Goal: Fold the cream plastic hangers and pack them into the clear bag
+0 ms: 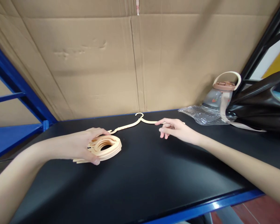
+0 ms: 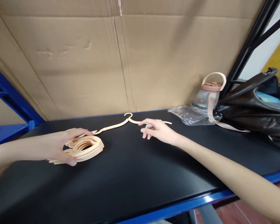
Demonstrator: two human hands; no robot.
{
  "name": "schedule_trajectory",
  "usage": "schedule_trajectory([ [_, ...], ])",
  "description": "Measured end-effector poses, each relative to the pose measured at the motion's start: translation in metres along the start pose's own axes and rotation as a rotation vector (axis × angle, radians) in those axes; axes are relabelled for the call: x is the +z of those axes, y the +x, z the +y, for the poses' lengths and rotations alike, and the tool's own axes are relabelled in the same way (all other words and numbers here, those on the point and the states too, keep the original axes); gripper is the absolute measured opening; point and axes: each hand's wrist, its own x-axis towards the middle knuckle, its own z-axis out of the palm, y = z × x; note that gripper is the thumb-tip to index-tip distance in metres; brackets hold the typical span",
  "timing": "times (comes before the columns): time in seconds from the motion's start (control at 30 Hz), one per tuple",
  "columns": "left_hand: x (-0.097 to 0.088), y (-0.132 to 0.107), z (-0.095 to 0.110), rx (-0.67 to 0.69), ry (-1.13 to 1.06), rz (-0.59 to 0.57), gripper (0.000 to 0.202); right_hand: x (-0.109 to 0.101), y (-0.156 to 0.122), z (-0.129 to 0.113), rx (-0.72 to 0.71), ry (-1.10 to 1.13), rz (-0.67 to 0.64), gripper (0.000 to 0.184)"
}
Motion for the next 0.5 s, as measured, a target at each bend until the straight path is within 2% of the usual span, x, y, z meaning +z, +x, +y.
schedule_trajectory([
  [0.37, 0.003, 0.001, -0.002, -0.030, -0.027, -0.039, 0.079, -0.006, 0.003, 0.006, -0.014, -0.031, 0.023, 0.034],
  [0.43, 0.004, 0.001, -0.002, -0.032, -0.063, -0.048, 0.084, -0.014, 0.004, 0.010, -0.029, -0.124, 0.061, 0.034],
  [0.5, 0.005, 0.001, -0.002, -0.036, -0.090, -0.059, 0.086, -0.026, 0.007, 0.015, -0.042, -0.313, 0.128, 0.033],
])
